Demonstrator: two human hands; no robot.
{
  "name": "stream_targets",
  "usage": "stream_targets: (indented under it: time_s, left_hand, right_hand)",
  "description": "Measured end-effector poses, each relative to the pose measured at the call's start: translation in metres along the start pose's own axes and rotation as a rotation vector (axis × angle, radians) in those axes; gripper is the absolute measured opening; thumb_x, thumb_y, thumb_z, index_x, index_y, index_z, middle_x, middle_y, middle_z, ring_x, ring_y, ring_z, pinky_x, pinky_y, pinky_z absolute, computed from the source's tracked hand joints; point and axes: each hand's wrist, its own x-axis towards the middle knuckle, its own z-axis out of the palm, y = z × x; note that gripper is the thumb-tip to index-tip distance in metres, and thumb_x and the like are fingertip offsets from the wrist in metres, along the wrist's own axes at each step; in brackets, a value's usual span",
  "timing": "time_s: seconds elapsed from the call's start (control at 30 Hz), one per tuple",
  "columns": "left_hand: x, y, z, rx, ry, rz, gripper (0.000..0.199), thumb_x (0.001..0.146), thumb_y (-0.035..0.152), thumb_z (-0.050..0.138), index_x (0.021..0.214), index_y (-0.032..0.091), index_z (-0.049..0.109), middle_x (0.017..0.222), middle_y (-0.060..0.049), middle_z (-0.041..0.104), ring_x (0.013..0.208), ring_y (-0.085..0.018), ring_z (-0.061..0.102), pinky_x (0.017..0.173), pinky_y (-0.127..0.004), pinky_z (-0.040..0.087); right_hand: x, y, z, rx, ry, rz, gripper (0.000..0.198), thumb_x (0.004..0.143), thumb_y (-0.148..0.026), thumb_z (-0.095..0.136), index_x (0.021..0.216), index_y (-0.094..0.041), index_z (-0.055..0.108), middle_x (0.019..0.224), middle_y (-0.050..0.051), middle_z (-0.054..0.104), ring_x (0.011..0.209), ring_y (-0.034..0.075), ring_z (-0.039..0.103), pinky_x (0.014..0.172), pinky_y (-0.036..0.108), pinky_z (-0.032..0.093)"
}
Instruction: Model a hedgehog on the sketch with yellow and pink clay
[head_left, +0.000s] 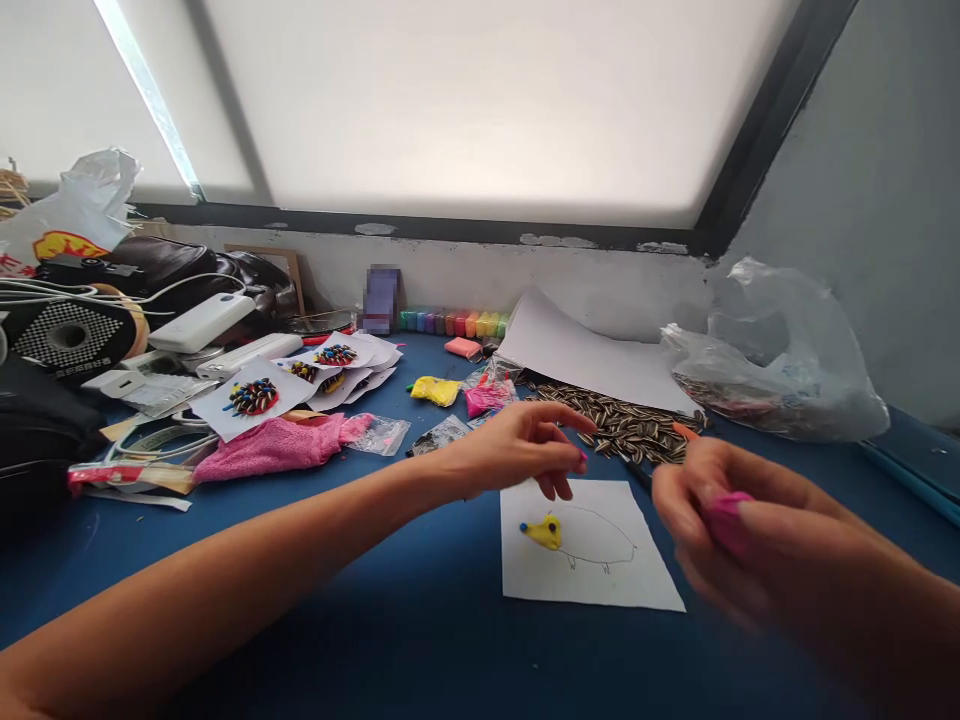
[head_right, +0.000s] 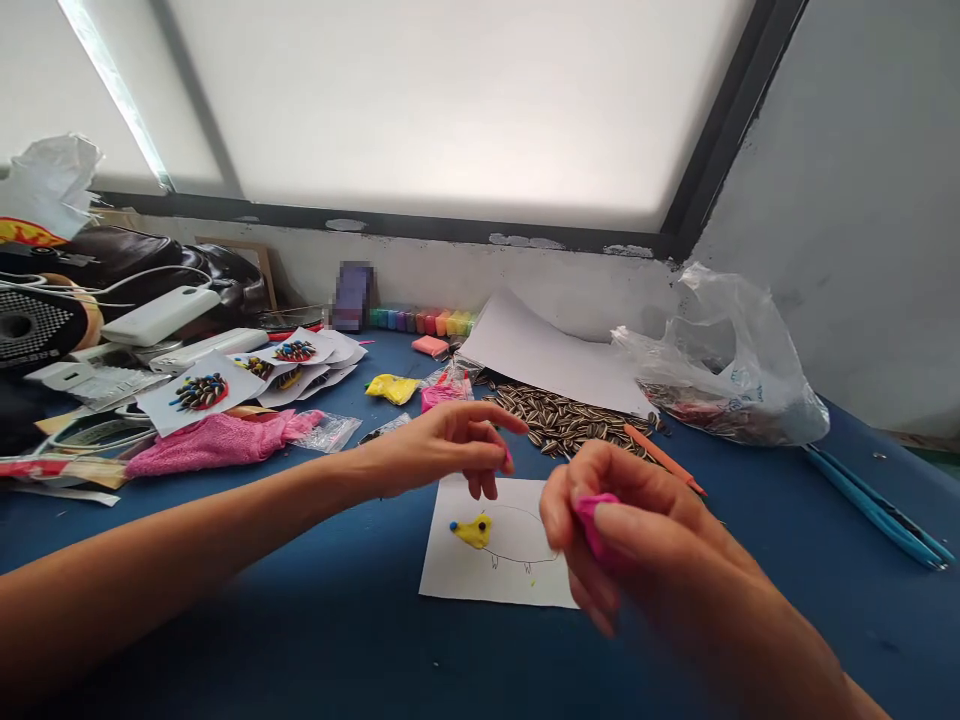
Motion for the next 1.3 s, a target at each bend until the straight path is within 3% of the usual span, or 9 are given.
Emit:
stream_targets:
  time_s: [0.17, 0.23, 0.33, 0.53, 0.67, 0.83, 1.07, 1.2, 1.3]
  left_hand:
    - [0.001, 0.002, -0.002, -0.270, -0.053, -0.015, 0.014, 0.075, 0.011, 0.049, 0.081, 0.011, 0.062, 0.089, -0.006, 0.066, 0.065, -0.012, 0.066, 0.064, -0.027, 0.050]
    - [0.001, 0.001, -0.001, -0.301, 0.034, -0.005, 0.011, 0.070, 0.008, 0.045, 0.064, 0.013, 0.052, 0.067, -0.001, 0.058, 0.051, -0.008, 0.057, 0.050, -0.022, 0.040]
    - [0.001, 0.003, -0.002, -0.307, 0.124, 0.005, 0.012, 0.068, 0.007, 0.042, 0.059, 0.015, 0.045, 0.055, 0.003, 0.043, 0.043, -0.005, 0.042, 0.043, -0.022, 0.027]
    - [0.000, 0.009, -0.004, -0.372, 0.086, 0.018, 0.016, 0.082, 0.023, 0.058, 0.085, 0.009, 0.065, 0.067, 0.000, 0.055, 0.062, -0.010, 0.058, 0.063, -0.024, 0.044]
    - [0.001, 0.004, 0.004, -0.448, 0.023, -0.041, 0.023, 0.079, 0.013, 0.065, 0.102, 0.008, 0.064, 0.090, -0.009, 0.069, 0.078, -0.014, 0.068, 0.088, -0.032, 0.048]
    - [-0.002, -0.006, 0.022, -0.284, -0.025, -0.055, 0.032, 0.086, 0.024, 0.065, 0.115, 0.011, 0.061, 0.097, -0.010, 0.070, 0.073, -0.012, 0.066, 0.080, -0.031, 0.052]
    - [-0.007, 0.007, 0.019, 0.069, -0.213, -0.076, 0.058, 0.095, 0.046, 0.048, 0.144, 0.017, 0.037, 0.107, -0.013, 0.067, 0.072, -0.015, 0.067, 0.067, -0.029, 0.052]
    - [0.004, 0.002, -0.037, 0.904, 0.414, 0.084, 0.027, 0.092, 0.029, 0.052, 0.114, 0.017, 0.063, 0.105, -0.009, 0.068, 0.094, -0.020, 0.063, 0.082, -0.031, 0.048]
    - [0.008, -0.013, -0.078, 1.036, 0.522, 0.018, 0.019, 0.084, 0.024, 0.059, 0.099, 0.013, 0.066, 0.105, -0.016, 0.066, 0.109, -0.033, 0.056, 0.094, -0.045, 0.040]
  right_hand:
    - [0.011, 0.009, 0.000, -0.008, 0.109, -0.048, 0.012, 0.078, -0.030, 0.059, 0.088, -0.026, 0.065, 0.076, 0.002, 0.065, 0.057, 0.015, 0.057, 0.050, 0.029, 0.050]
    - [0.011, 0.013, 0.004, -0.085, 0.130, -0.122, 0.015, 0.077, -0.025, 0.054, 0.062, -0.022, 0.056, 0.059, 0.000, 0.054, 0.053, 0.014, 0.050, 0.051, 0.028, 0.048]
    - [0.008, 0.016, 0.007, -0.139, 0.147, -0.129, 0.022, 0.076, -0.028, 0.048, 0.055, -0.023, 0.043, 0.055, -0.001, 0.041, 0.048, 0.013, 0.039, 0.045, 0.029, 0.044]
    - [0.006, 0.016, 0.009, -0.413, 0.248, -0.131, 0.048, 0.088, -0.057, 0.049, 0.056, -0.022, 0.041, 0.054, -0.003, 0.037, 0.047, 0.010, 0.036, 0.044, 0.024, 0.041]
    - [0.007, 0.018, 0.013, -0.649, 0.380, -0.211, 0.036, 0.081, -0.058, 0.062, 0.073, -0.023, 0.061, 0.054, -0.003, 0.052, 0.045, 0.011, 0.046, 0.039, 0.022, 0.038]
    - [0.007, 0.030, 0.018, -0.810, 0.409, -0.380, 0.038, 0.081, -0.051, 0.067, 0.111, -0.028, 0.065, 0.064, -0.004, 0.060, 0.046, 0.011, 0.051, 0.042, 0.023, 0.043]
    - [0.006, 0.033, 0.019, -0.753, 0.364, -0.355, 0.024, 0.086, -0.049, 0.060, 0.084, -0.027, 0.067, 0.066, -0.002, 0.063, 0.053, 0.013, 0.057, 0.048, 0.024, 0.045]
    - [0.009, 0.021, 0.014, -0.619, 0.450, -0.235, 0.036, 0.081, -0.059, 0.062, 0.079, -0.023, 0.064, 0.059, -0.002, 0.057, 0.044, 0.010, 0.044, 0.038, 0.021, 0.037]
    - [0.012, 0.019, 0.013, -0.479, 0.366, -0.119, 0.041, 0.083, -0.061, 0.059, 0.087, -0.021, 0.065, 0.054, -0.004, 0.052, 0.041, 0.008, 0.035, 0.037, 0.020, 0.034]
